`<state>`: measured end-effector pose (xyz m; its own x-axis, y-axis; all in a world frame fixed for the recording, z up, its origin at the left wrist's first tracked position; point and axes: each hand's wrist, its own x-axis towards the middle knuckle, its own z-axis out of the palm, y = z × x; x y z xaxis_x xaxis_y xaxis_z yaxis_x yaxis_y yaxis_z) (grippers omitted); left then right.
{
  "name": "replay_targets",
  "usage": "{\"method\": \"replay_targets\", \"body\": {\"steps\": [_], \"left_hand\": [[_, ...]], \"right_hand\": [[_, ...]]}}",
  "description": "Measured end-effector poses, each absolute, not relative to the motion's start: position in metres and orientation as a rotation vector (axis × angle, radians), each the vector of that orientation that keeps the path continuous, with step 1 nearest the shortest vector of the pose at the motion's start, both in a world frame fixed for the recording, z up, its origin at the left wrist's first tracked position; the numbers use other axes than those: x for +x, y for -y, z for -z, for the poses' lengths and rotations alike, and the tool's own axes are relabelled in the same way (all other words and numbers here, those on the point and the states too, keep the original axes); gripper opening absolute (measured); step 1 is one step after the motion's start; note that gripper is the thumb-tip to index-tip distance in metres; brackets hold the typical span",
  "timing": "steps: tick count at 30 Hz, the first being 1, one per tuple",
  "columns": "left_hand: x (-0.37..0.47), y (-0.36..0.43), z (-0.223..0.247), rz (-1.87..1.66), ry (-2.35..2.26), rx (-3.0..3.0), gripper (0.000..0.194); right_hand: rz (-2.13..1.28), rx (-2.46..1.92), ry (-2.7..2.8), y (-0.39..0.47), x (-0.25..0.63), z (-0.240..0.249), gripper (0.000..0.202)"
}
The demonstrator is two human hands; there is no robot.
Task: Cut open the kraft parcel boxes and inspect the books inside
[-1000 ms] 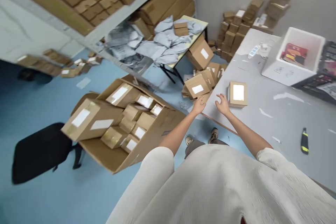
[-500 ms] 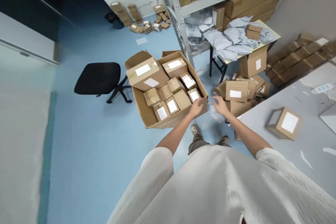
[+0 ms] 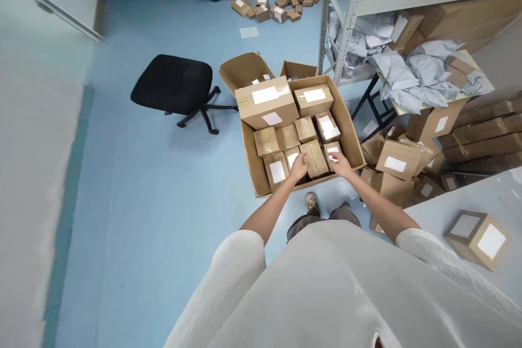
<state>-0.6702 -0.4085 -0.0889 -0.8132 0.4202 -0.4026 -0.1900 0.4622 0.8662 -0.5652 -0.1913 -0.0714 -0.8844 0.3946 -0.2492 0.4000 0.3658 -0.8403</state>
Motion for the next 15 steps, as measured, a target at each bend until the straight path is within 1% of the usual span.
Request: {"method": "replay_targets", "body": {"steps": [5, 11, 15], "left_hand": [[-0.678, 0.417, 0.101, -1.345, -2.114, 0.088, 0.065], [-0.706, 0.431, 0.099, -1.43, -2.142, -0.074, 0.063], [-0.76, 0.455, 0.091, -1.488, -2.228, -0.282, 0.074]], "right_hand": [[1.533, 0.745, -2.541, 0.191, -0.584, 0.086, 0.039], [1.531, 0.604, -2.518, 0.194, -0.628, 0.094, 0.043], [1.549, 0.455, -2.502, 0.197, -0.686, 0.092, 0.048]]}}
